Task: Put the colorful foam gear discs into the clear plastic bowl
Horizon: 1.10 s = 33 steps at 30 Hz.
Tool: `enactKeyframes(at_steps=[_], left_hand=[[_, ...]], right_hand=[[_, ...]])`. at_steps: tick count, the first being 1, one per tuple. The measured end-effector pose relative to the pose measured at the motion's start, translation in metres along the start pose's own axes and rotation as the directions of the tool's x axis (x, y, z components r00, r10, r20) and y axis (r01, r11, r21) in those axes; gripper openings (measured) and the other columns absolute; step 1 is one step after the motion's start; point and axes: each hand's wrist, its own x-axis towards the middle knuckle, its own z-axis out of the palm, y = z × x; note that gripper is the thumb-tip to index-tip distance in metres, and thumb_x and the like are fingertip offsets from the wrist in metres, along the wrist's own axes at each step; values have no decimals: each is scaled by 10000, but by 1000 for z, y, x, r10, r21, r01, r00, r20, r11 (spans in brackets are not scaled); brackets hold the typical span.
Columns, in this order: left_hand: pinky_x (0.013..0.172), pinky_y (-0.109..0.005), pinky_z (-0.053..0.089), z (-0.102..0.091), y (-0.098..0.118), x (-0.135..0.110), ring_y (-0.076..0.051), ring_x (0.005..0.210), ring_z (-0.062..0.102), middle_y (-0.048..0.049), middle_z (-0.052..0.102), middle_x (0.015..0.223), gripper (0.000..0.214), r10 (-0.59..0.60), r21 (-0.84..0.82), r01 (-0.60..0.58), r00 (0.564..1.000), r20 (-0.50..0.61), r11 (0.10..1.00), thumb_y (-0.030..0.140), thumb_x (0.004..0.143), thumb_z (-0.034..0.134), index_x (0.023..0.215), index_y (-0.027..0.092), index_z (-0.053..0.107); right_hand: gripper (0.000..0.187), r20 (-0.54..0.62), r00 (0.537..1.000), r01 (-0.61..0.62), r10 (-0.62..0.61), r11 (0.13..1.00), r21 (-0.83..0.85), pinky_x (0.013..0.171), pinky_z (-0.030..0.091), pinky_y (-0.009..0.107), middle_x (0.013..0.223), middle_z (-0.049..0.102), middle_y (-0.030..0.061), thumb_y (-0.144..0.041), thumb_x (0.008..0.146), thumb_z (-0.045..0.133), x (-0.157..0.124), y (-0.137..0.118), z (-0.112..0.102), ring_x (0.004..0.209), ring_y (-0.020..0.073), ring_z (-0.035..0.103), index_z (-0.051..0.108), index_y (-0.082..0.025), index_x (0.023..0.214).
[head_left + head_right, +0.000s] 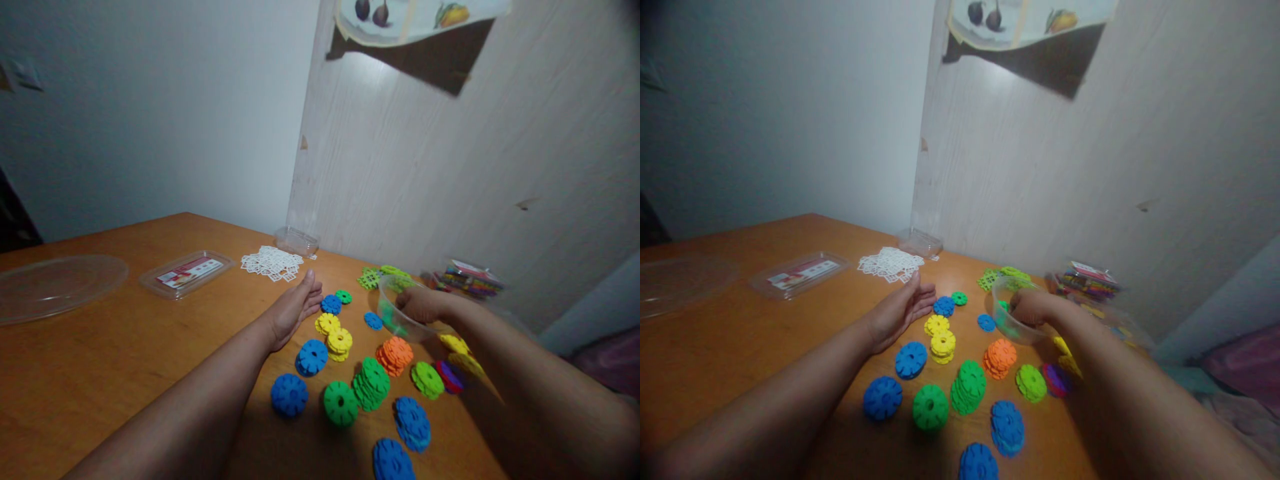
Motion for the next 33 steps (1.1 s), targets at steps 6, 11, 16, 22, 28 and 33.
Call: enactKeyframes(at_steps=[6, 11, 16, 22, 28, 33], left_hand=[[1178, -409, 368, -1, -1, 1, -311, 1430, 431, -236, 405, 1559, 870, -1, 2, 1, 1000, -4, 1000, 729, 912, 410, 1498, 86, 424], [1166, -385, 388, 2, 0, -1, -305, 1414, 451, -241, 392, 1566, 885, 5, -2, -5, 1000, -12, 1000, 723, 910, 430, 1492, 56, 419], [1169, -384, 379, 2, 2, -2, -297, 1419, 445, -231, 385, 1573, 845, -4, 1, 4, 1000, -9, 1000, 705, 928, 416, 1488, 73, 429], [1172, -387, 377, -1, -1, 1, -300, 1432, 428, -229, 340, 1597, 858, 2, 2, -2, 1000, 0, 1000, 718, 917, 428, 1492, 82, 423], [1163, -390, 397, -1, -2, 1, -305, 1419, 445, -230, 369, 1582, 849, 9, -7, -9, 1000, -7, 1000, 708, 908, 470, 1477, 79, 441], [1163, -402, 397, 0, -1, -1, -314, 1405, 463, -239, 407, 1557, 834, 2, -21, -2, 1000, -21, 1000, 695, 895, 514, 1448, 70, 480]], right_hand=[[66, 41, 999, -31, 34, 998, -51, 494, 392, 241, 527, 582, 11, -229, 571, 745, 0, 0, -1, 577, 157, 562, 713, -172, 569], [80, 51, 998, -19, 20, 1000, -24, 513, 378, 238, 578, 610, 21, -228, 579, 748, -1, -3, -2, 625, 158, 567, 707, -159, 581], [64, 86, 996, -28, 17, 992, 122, 484, 386, 237, 572, 601, 14, -222, 612, 730, -4, 3, -2, 558, 141, 540, 682, -180, 615], [135, 90, 996, -48, 21, 953, 299, 423, 315, 209, 536, 546, -30, -286, 694, 694, -6, 9, -8, 448, 87, 442, 600, -194, 662], [223, -29, 994, -89, 104, 941, 326, 377, 242, 209, 505, 514, -31, -313, 780, 659, 5, 3, -16, 406, 71, 389, 551, -183, 635], [269, -46, 982, -166, 184, 952, 258, 359, 242, 219, 461, 524, -6, -280, 787, 671, 17, -1, -17, 364, 71, 376, 568, -156, 573]])
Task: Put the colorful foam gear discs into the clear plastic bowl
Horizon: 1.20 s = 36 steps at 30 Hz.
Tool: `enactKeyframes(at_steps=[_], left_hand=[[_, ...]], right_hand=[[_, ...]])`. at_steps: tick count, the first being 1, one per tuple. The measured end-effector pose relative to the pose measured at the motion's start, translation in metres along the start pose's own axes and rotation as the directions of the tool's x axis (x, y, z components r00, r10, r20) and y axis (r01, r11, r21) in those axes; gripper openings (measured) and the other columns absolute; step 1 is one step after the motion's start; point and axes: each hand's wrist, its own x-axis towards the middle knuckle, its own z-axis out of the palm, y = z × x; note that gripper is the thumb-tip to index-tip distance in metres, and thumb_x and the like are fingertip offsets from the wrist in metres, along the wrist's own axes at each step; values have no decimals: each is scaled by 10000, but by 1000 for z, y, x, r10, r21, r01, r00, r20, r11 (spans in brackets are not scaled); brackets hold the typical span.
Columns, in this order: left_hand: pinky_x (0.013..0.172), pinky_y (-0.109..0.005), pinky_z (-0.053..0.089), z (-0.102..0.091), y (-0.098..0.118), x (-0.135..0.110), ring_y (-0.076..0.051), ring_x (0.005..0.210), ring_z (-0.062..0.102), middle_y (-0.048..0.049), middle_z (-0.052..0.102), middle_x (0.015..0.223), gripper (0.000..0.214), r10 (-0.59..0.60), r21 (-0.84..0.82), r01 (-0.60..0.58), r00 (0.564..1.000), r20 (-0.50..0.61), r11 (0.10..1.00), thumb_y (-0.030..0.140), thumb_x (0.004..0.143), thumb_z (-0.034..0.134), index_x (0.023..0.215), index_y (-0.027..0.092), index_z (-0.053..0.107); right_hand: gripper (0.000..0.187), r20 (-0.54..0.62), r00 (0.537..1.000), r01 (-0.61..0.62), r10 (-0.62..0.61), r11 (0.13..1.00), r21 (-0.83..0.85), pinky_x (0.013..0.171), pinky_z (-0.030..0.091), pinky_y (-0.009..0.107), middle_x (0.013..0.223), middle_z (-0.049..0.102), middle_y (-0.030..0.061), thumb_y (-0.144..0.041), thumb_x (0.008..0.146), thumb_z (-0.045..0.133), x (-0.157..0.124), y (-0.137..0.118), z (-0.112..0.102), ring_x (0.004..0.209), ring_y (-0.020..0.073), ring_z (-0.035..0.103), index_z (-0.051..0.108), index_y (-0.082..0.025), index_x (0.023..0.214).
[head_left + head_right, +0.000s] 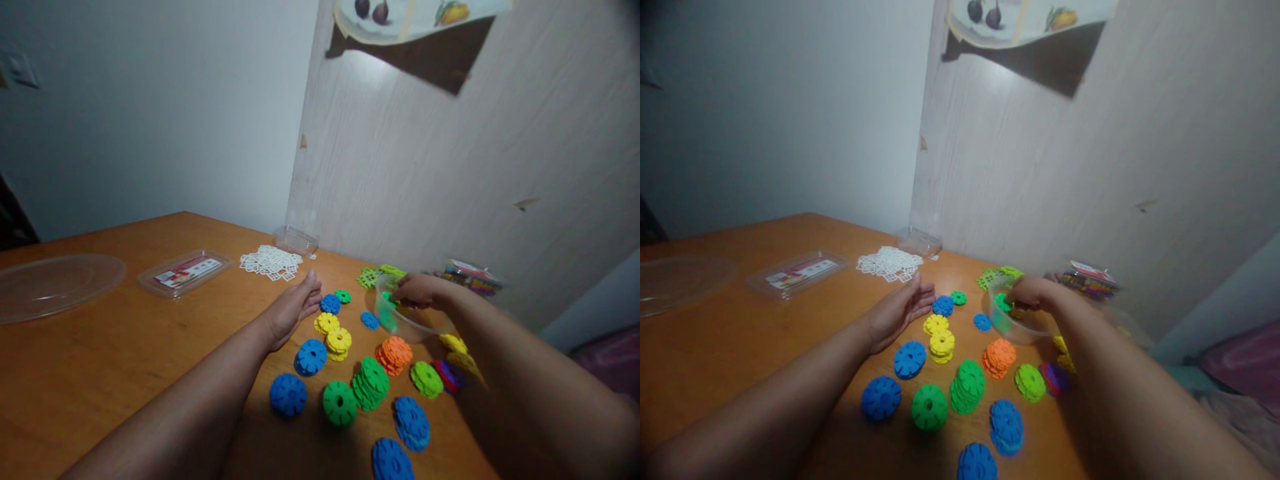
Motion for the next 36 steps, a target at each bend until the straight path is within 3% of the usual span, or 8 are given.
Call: enactKeyframes(at_steps=[7, 12, 21, 27, 36], left_hand=[[1156, -402, 406, 1, 0, 1, -308, 1394, 476, -231, 439, 1539, 800, -4, -3, 4, 1000, -9, 1000, 696, 898, 512, 1413, 83, 516], [1153, -393, 407, -1, -1, 2, -307, 1397, 473, -240, 434, 1539, 827, 1, 0, -1, 1000, -5, 1000, 698, 897, 509, 1428, 63, 494], [1155, -394, 402, 1, 0, 1, -307, 1398, 471, -230, 407, 1560, 834, -1, 8, 1, 1000, -9, 1000, 706, 891, 511, 1438, 78, 486], [1154, -400, 404, 1, -1, 2, -308, 1396, 474, -225, 419, 1554, 793, 4, 11, -4, 1000, -11, 1000, 694, 894, 519, 1414, 94, 519], [1156, -398, 399, 2, 0, 0, -308, 1401, 467, -224, 409, 1562, 814, 11, 23, -10, 1000, -5, 1000, 704, 892, 506, 1441, 103, 498]], right_hand=[[230, -32, 999, -33, 32, 998, -59, 398, 302, 200, 484, 576, 9, -236, 762, 705, 4, -7, 5, 396, 73, 431, 587, -147, 586], [235, -61, 998, 1, -6, 996, -92, 404, 289, 208, 515, 577, 6, -271, 809, 663, -8, -12, 1, 411, 73, 425, 594, -147, 622], [96, 105, 994, 41, -13, 962, -270, 456, 358, 220, 521, 578, -4, -182, 715, 668, -26, -11, 5, 462, 104, 498, 654, -153, 625], [185, 129, 991, 35, 20, 913, -407, 502, 377, 260, 486, 554, 34, -225, 676, 727, -24, -22, 11, 498, 141, 522, 652, -131, 535], [241, 151, 988, 69, -23, 950, -305, 477, 389, 252, 513, 532, 33, -317, 751, 707, -25, -13, 16, 504, 136, 488, 650, -153, 584]])
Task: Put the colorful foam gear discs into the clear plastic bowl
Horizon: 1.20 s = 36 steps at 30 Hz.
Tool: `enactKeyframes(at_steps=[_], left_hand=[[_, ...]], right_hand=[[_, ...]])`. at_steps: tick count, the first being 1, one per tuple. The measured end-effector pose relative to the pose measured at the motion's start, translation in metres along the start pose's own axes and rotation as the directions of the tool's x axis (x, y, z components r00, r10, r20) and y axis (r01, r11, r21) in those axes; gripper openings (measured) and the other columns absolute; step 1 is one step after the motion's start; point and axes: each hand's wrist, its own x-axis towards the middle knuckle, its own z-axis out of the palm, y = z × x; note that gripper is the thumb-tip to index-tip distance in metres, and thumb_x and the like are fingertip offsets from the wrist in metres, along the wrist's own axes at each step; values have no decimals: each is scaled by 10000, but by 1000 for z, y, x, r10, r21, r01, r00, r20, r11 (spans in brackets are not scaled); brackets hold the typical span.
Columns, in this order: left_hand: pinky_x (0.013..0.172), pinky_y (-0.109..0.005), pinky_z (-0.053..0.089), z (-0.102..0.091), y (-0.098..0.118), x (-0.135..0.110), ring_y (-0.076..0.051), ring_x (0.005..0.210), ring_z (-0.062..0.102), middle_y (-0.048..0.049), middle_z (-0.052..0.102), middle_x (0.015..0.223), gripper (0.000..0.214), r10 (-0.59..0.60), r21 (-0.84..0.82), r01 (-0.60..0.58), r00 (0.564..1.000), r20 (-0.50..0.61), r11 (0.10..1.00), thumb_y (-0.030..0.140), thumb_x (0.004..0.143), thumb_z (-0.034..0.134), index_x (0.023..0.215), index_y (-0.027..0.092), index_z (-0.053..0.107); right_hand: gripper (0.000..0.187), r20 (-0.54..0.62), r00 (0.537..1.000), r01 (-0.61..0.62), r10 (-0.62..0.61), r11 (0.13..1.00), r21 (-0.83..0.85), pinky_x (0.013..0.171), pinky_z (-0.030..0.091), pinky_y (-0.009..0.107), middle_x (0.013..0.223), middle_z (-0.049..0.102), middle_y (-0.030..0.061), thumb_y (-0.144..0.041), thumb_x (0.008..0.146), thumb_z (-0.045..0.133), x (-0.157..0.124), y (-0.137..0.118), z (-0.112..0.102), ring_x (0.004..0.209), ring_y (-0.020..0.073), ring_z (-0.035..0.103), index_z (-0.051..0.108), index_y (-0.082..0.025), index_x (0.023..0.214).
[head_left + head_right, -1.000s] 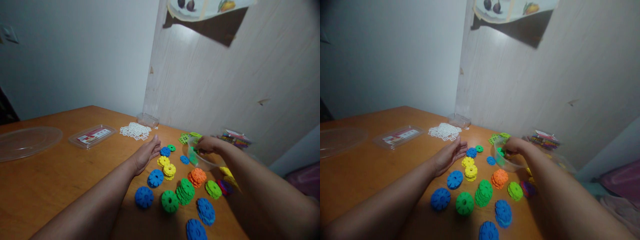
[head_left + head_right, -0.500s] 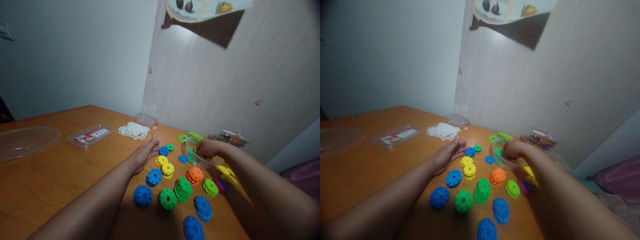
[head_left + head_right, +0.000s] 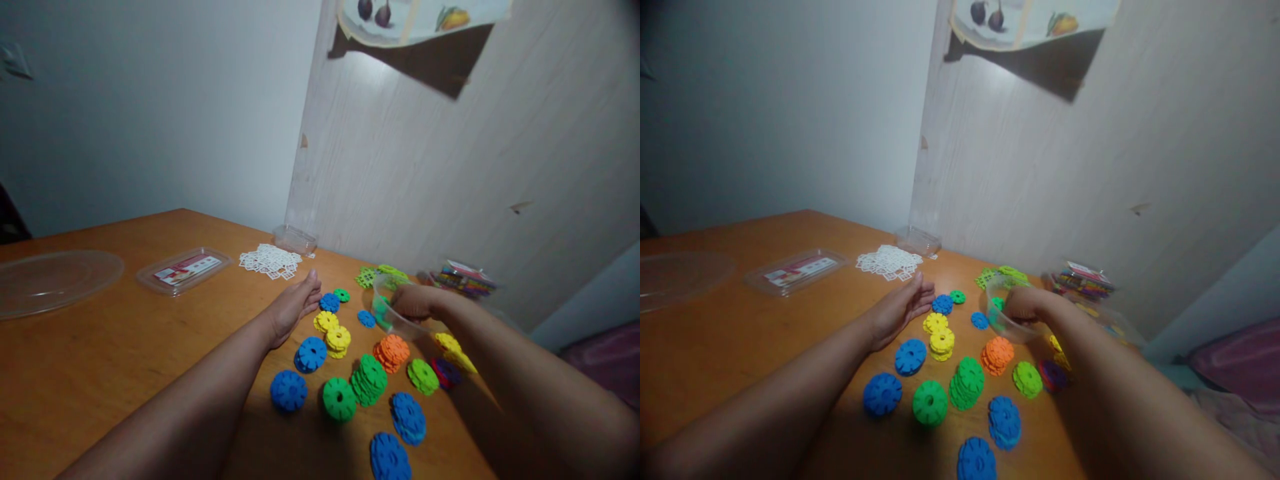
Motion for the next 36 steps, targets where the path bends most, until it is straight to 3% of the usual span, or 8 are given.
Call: enactKeyframes(at_steps=[5, 10, 15, 19, 22, 28, 36], left_hand=[[1157, -403, 399, 0, 1, -1, -306, 1394, 476, -222, 424, 1552, 792, -5, 0, 5, 1000, -5, 1000, 694, 906, 495, 1437, 107, 499], [1152, -400, 407, 0, 1, 1, -308, 1390, 481, -230, 420, 1552, 789, -11, -14, 11, 1000, -7, 1000, 692, 899, 512, 1416, 96, 516], [1152, -401, 406, -1, 0, 2, -311, 1389, 481, -236, 419, 1551, 792, -10, -25, 9, 1000, -9, 1000, 686, 892, 531, 1411, 87, 521], [1148, -386, 413, -2, 0, 2, -301, 1381, 490, -235, 412, 1556, 814, -5, -12, 4, 1000, -5, 1000, 689, 896, 520, 1431, 76, 488], [1148, -384, 413, -2, -1, 1, -299, 1385, 486, -231, 418, 1553, 809, 2, -10, -2, 1000, 4, 1000, 691, 896, 520, 1428, 83, 492], [1151, -384, 413, -3, -1, 1, -297, 1394, 477, -232, 412, 1556, 781, -5, -9, 5, 1000, 4, 1000, 681, 905, 515, 1405, 81, 513], [1159, -386, 405, -7, -3, 4, -300, 1387, 486, -236, 440, 1536, 797, -3, -24, 4, 1000, 11, 1000, 692, 881, 546, 1397, 86, 525]], right_hand=[[209, -30, 999, -17, 19, 999, 37, 444, 372, 245, 498, 539, 30, -281, 682, 759, 5, 5, 2, 491, 136, 485, 624, -162, 576], [84, -121, 992, -18, 24, 999, 45, 492, 400, 222, 605, 611, 11, -211, 665, 716, 7, 3, -2, 537, 119, 539, 677, -144, 698], [147, -234, 972, 23, -18, 1000, 18, 541, 381, 222, 729, 658, 24, -189, 655, 712, 12, -3, -3, 680, 151, 591, 710, -152, 797], [129, -237, 970, 56, -46, 998, 36, 544, 362, 217, 693, 637, 10, -141, 608, 733, 17, -5, 1, 681, 145, 574, 690, -149, 729], [80, -218, 975, 65, -40, 992, 111, 502, 344, 203, 607, 571, -19, -181, 671, 719, 18, -1, 2, 569, 104, 513, 646, -151, 684], [239, -202, 979, 52, 6, 958, 282, 401, 255, 213, 497, 444, -57, -324, 855, 606, 12, 17, -9, 397, 65, 355, 562, -175, 674], [313, -283, 952, -53, 118, 972, 230, 431, 316, 235, 500, 509, -23, -308, 894, 628, 19, 13, -13, 417, 78, 425, 603, -143, 629]])
